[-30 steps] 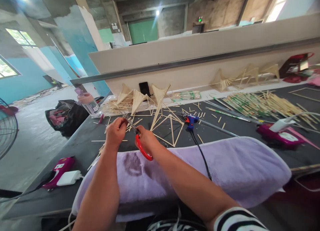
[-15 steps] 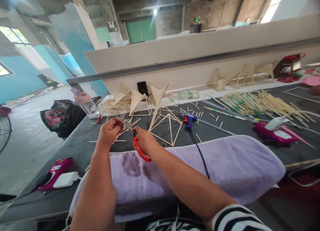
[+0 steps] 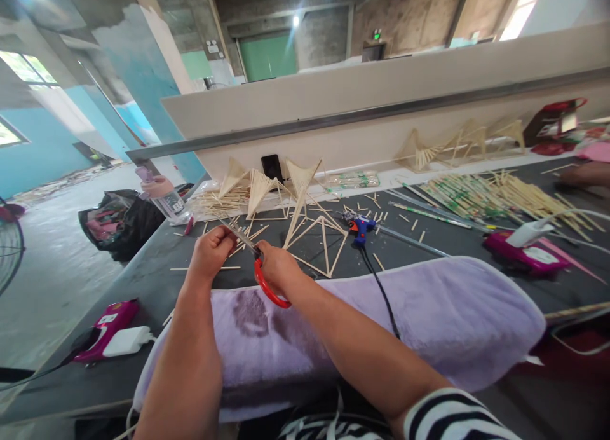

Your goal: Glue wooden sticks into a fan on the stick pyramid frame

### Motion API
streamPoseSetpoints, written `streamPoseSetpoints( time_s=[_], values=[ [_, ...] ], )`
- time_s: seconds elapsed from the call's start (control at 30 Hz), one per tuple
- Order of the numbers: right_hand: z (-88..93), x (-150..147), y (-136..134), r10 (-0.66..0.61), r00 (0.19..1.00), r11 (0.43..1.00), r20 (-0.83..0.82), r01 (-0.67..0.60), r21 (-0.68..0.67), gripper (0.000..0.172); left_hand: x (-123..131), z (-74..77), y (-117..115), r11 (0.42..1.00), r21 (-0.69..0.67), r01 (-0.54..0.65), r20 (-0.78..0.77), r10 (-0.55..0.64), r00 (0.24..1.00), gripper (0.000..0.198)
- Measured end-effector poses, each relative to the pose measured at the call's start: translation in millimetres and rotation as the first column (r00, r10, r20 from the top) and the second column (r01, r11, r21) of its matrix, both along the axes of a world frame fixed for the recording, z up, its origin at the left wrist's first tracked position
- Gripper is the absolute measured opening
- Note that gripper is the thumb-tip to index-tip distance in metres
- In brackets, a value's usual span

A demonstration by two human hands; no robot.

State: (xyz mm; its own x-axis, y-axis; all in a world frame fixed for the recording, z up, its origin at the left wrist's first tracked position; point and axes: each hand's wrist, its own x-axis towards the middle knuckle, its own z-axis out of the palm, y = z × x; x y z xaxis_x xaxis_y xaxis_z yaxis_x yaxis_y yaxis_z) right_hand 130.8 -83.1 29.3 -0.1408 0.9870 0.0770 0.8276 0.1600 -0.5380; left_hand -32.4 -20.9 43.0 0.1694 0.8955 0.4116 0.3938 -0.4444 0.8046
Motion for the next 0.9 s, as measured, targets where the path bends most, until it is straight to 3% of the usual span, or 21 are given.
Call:
streamPoseSetpoints(
  time_s=[0.33, 0.9],
  values=[
    [5.4, 4.3, -1.6, 0.008, 0.998, 0.999, -0.054, -0.011, -0.053, 0.041, 7.9, 11.2, -9.4, 0.99, 0.134, -0.049, -0.131, 0.067, 0.989, 0.016],
    [-14.4, 0.9, 2.1, 0.014, 0.997, 0.994, -0.08, -0.005, 0.112, 0.031, 5.4, 9.7, -8.1, 0.998, 0.068, 0.015, -0.055, -0.011, 0.998, 0.02]
  ],
)
